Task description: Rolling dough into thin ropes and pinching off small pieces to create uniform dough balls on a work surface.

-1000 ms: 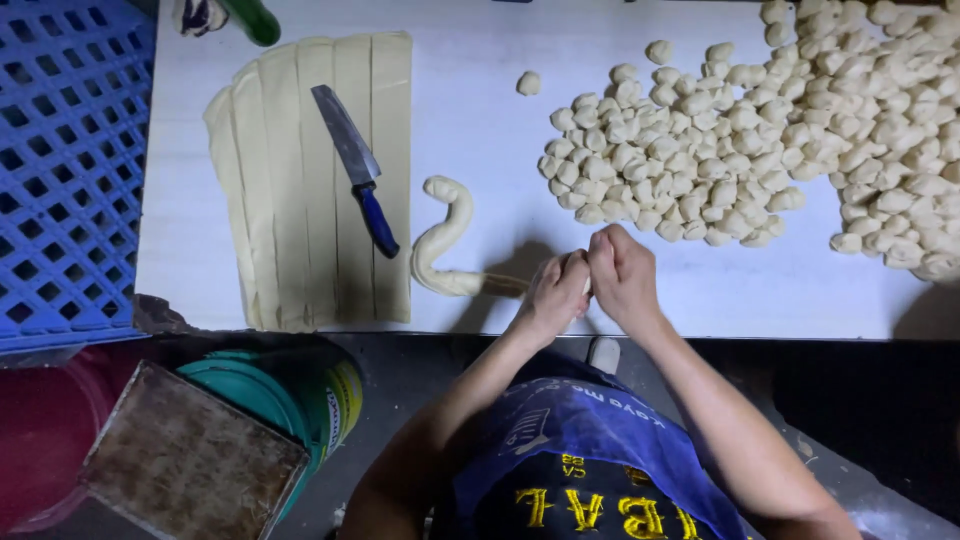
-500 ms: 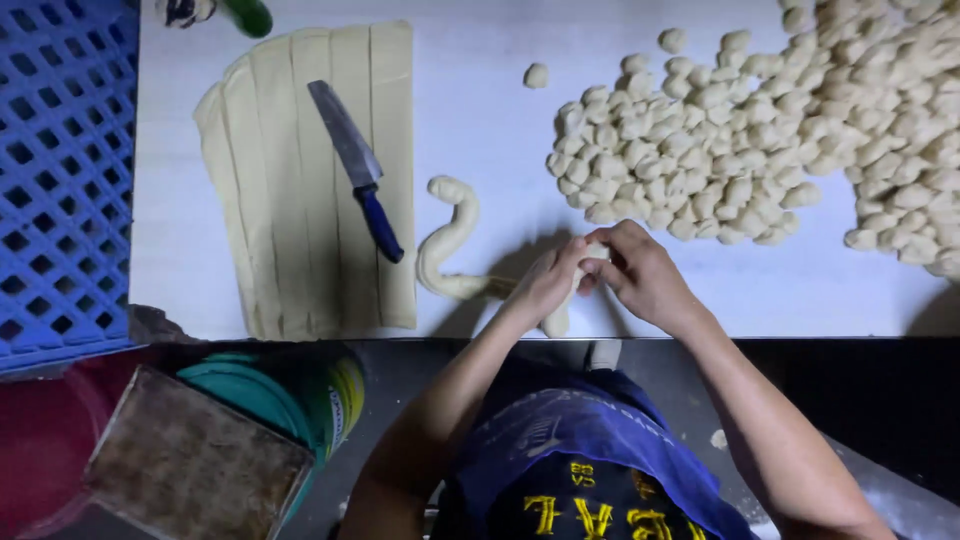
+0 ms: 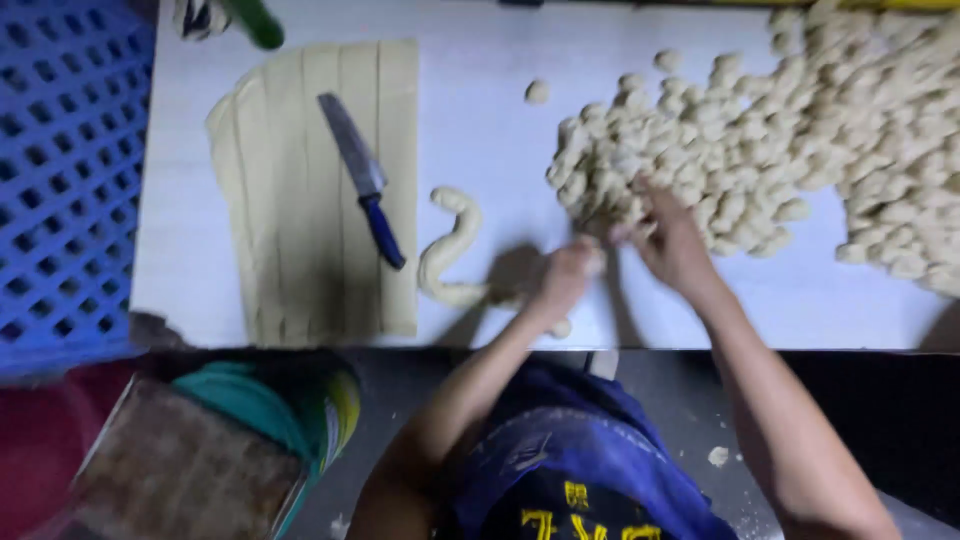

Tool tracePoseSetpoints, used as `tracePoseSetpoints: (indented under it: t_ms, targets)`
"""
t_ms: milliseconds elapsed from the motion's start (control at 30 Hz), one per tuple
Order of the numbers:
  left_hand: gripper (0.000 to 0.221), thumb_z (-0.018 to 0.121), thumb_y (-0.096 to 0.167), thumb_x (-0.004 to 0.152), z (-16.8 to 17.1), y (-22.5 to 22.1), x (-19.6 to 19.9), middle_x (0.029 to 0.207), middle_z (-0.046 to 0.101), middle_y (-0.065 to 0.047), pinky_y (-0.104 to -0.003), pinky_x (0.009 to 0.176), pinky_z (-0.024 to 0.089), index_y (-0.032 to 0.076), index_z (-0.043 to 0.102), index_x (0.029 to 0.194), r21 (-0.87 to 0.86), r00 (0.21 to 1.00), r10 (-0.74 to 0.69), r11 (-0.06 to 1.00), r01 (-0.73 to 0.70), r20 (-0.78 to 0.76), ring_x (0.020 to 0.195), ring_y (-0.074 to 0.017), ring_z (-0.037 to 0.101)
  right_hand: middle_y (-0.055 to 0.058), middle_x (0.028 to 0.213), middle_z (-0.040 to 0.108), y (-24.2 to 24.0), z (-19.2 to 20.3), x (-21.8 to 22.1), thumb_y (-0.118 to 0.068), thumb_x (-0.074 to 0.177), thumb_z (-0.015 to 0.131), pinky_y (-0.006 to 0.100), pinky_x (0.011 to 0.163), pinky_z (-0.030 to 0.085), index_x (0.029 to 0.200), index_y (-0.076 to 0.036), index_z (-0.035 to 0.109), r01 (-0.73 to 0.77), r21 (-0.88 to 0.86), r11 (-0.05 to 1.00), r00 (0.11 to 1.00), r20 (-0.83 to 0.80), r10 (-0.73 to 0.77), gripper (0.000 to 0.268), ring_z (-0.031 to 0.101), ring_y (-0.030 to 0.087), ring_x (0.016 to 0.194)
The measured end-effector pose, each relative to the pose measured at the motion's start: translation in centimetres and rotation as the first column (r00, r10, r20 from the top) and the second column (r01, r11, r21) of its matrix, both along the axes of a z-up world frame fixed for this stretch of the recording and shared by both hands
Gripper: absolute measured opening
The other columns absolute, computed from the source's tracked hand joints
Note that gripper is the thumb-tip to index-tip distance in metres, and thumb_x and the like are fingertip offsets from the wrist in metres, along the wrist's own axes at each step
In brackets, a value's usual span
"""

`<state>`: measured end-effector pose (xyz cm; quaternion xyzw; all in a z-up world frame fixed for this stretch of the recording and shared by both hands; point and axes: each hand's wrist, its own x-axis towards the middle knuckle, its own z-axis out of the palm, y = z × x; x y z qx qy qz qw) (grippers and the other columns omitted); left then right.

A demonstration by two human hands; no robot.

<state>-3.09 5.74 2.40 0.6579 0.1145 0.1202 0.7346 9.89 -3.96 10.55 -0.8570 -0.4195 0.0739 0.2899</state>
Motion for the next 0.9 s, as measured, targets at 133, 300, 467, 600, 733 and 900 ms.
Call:
tracePoseSetpoints:
  t_ms: [133,300,467,600,733,900]
  targets:
    - [0.070,0.029,0.048,0.104,6.7,2.6,-4.0,0.141,0.043,-0.034,-0.054,0.115,0.023,-0.008,0.046,0.142,-0.094,0.928,-0.190,0.981,0.168,-0.320,0.133,-0.0441,0.039,0.025,0.120,0.063,-2.7,-0.4,-7.5,-0.007,0.083,0.081,0.050,0.077,0.055,0.138,0.002,0.060,-0.071,0.060,0.996,0.914,-0.396,0.089,0.059,0.066,0.045,0.096]
    - [0.052,0.041,0.055,0.100,-1.9,-0.3,-2.9,0.076,0.074,-0.016,-0.041,0.064,0.062,0.017,0.075,0.086,-0.154,0.875,-0.052,0.988,-0.026,-0.480,0.074,-0.0279,0.076,0.019,0.100,0.062,-2.4,-1.6,-6.8,-0.017,0.097,0.068,0.049,0.071,0.054,0.128,0.000,0.066,-0.104,0.013,0.994,0.974,-0.199,0.104,0.035,0.067,0.040,0.084]
    - [0.037,0.047,0.023,0.097,3.5,-0.6,-2.0,0.045,0.044,-0.006,-0.031,0.034,0.048,0.007,0.062,0.068,-0.289,0.971,0.020,0.953,-0.090,-0.237,0.036,-0.0172,0.052,0.019,0.071,0.059,-1.5,-6.0,-5.5,-0.026,0.113,0.045,0.046,0.065,0.051,0.094,-0.006,0.061,0.176,0.235,0.956,0.970,-0.208,-0.127,0.032,0.065,0.040,0.072]
    - [0.016,0.067,0.017,0.090,0.4,-4.9,-3.6,0.065,0.065,-0.013,-0.037,0.047,0.056,0.002,0.071,0.094,-0.119,0.917,-0.311,0.950,0.290,-0.248,0.054,-0.0209,0.066,0.027,0.069,0.063,-1.3,-7.6,1.5,-0.034,0.111,0.055,0.058,0.070,0.052,0.090,-0.002,0.062,0.283,-0.065,0.957,0.959,0.033,-0.281,0.039,0.068,0.053,0.080]
    - [0.056,0.041,0.042,0.099,4.1,2.4,-1.1,0.126,0.059,-0.024,-0.047,0.102,0.043,0.001,0.057,0.134,0.165,0.952,-0.046,0.981,0.100,-0.301,0.120,-0.0372,0.057,0.036,0.120,0.061,-0.4,0.2,-0.8,-0.009,0.095,0.071,0.051,0.070,0.054,0.146,0.005,0.052,-0.024,0.073,0.997,0.991,-0.132,0.034,0.056,0.066,0.049,0.090]
    - [0.098,0.019,0.068,0.100,8.6,4.0,-3.8,0.159,0.032,-0.036,-0.054,0.127,0.021,-0.011,0.029,0.156,-0.024,0.859,-0.176,0.982,0.187,-0.480,0.149,-0.0464,0.032,0.022,0.106,0.064,-1.1,-1.0,-6.9,-0.019,0.090,0.080,0.045,0.068,0.053,0.124,-0.001,0.069,-0.127,0.075,0.989,0.949,-0.281,0.143,0.040,0.066,0.040,0.081]
